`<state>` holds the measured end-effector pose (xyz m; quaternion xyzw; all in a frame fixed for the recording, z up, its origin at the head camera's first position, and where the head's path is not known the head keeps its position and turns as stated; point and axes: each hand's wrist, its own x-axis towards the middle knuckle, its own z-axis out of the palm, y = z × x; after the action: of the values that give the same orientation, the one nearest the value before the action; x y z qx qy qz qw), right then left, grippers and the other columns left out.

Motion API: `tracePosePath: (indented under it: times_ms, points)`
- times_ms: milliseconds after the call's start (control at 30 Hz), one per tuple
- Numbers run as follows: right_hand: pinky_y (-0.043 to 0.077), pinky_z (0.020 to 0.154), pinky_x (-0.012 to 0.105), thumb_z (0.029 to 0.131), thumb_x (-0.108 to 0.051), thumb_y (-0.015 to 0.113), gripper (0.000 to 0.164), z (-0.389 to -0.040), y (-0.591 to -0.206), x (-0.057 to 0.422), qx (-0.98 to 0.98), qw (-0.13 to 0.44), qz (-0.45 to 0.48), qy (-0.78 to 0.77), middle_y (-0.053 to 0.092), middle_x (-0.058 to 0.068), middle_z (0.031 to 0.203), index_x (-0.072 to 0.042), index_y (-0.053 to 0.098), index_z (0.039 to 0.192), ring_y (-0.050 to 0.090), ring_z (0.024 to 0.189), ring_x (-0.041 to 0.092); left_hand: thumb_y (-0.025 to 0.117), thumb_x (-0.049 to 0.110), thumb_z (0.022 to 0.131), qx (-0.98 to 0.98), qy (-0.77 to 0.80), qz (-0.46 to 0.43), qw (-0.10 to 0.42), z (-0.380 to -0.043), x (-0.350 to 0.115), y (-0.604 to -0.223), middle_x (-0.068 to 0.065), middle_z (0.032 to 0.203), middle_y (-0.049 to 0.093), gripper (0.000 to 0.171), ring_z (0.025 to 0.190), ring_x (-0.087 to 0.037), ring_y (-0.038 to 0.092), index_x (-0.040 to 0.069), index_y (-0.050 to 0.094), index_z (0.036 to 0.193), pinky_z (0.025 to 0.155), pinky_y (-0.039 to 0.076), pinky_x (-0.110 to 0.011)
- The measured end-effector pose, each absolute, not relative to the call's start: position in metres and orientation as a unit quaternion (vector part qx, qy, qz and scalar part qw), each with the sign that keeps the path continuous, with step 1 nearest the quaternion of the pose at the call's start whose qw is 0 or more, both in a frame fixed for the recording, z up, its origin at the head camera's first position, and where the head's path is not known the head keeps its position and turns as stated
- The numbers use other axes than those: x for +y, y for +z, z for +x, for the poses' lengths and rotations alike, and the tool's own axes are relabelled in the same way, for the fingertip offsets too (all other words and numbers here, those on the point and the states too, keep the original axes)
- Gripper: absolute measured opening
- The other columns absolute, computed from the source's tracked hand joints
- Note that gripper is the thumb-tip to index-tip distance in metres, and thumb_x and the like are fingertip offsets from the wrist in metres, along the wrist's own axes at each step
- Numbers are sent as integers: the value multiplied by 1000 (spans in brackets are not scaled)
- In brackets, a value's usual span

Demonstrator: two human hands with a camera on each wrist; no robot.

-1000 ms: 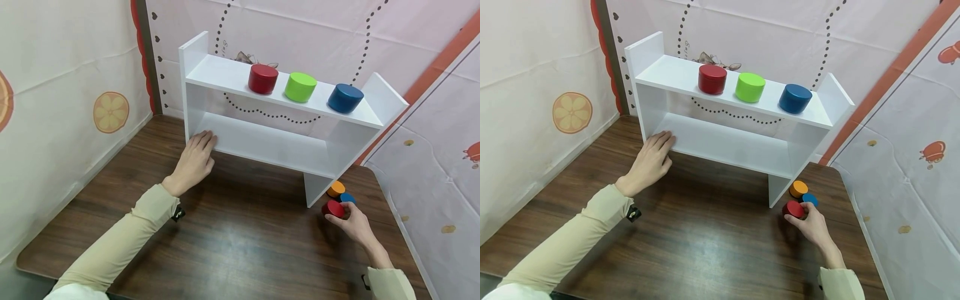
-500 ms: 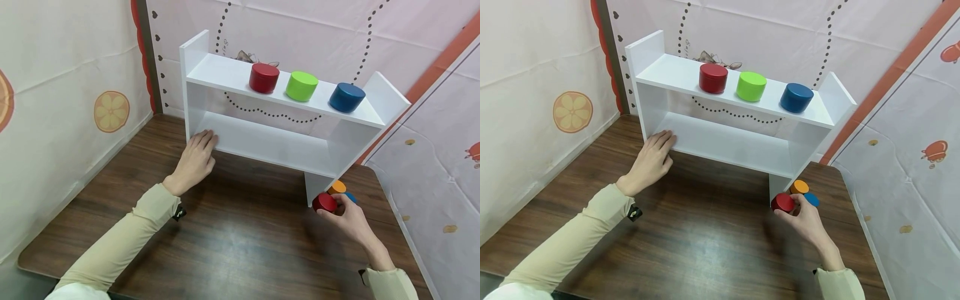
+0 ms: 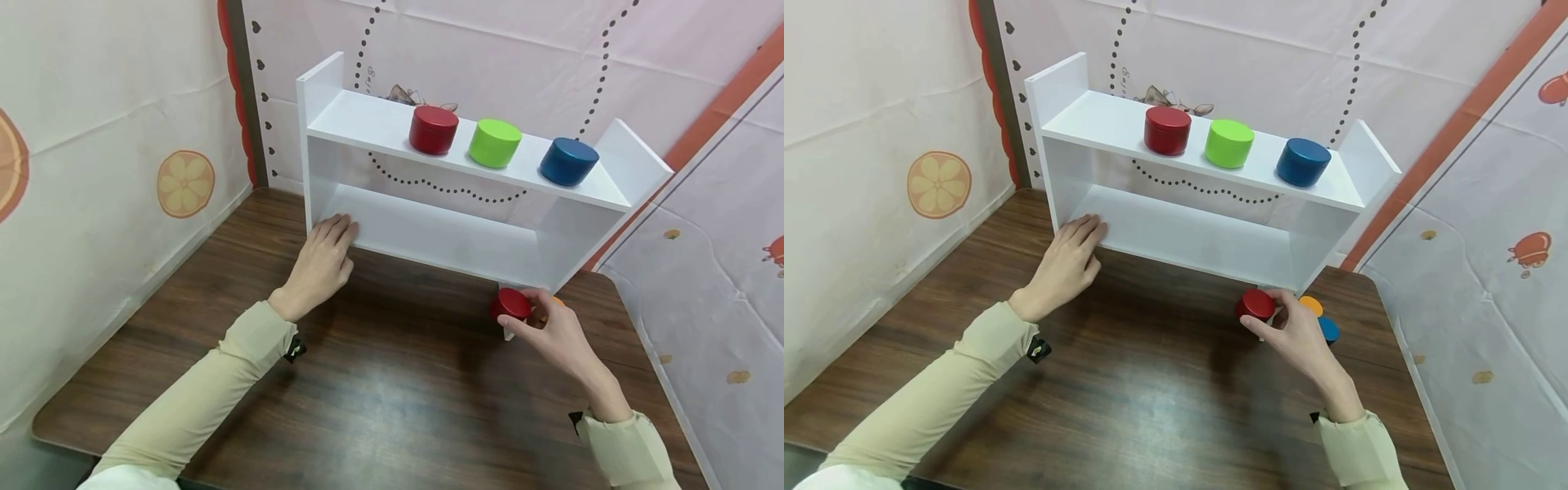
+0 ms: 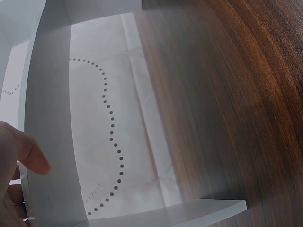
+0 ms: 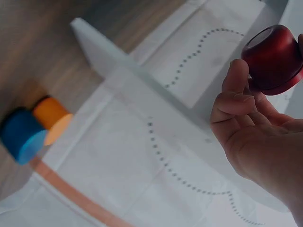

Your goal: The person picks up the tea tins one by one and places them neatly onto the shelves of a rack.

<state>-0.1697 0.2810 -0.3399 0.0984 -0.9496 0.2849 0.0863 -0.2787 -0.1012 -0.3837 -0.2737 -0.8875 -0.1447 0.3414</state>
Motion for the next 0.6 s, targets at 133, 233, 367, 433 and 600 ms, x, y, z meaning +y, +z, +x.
tracePosePath:
  times_ms: [133, 233, 367, 433, 600]
  points:
    - [45, 55, 24, 79, -40, 68, 50, -177, -329, 269, -949, 96, 115, 278, 62, 4, 94, -8, 54, 116, 54, 73, 18, 52, 2, 77, -889, -144, -273, 340, -278, -101, -385, -23, 132, 47, 48, 126, -37, 39, -4, 51, 124, 108, 27, -47]
    - [46, 56, 24, 79, -40, 68, 49, -183, -321, 261, -948, 99, 123, 278, 62, 4, 94, -9, 55, 115, 54, 74, 18, 52, 2, 77, -888, -144, -274, 340, -278, -101, -385, -23, 133, 47, 48, 127, -37, 39, -4, 51, 124, 108, 27, -47]
    - [47, 57, 26, 79, -41, 67, 50, -192, -313, 251, -946, 99, 133, 279, 62, 5, 94, -9, 54, 116, 54, 76, 19, 52, 3, 77, -888, -142, -275, 340, -278, -101, -385, -23, 133, 47, 48, 127, -36, 38, -3, 51, 125, 108, 28, -47]
    - [48, 59, 27, 80, -41, 67, 51, -196, -309, 247, -944, 99, 138, 282, 62, 5, 95, -9, 54, 117, 54, 77, 20, 52, 3, 78, -888, -140, -274, 341, -278, -101, -386, -22, 133, 46, 48, 127, -36, 38, -3, 51, 125, 108, 28, -47]
    - [48, 62, 29, 79, -42, 67, 54, -209, -300, 234, -940, 104, 146, 290, 61, 6, 99, -10, 52, 119, 53, 81, 21, 52, 3, 78, -886, -137, -277, 346, -278, -102, -385, -22, 133, 47, 48, 126, -36, 39, -3, 50, 125, 107, 28, -47]
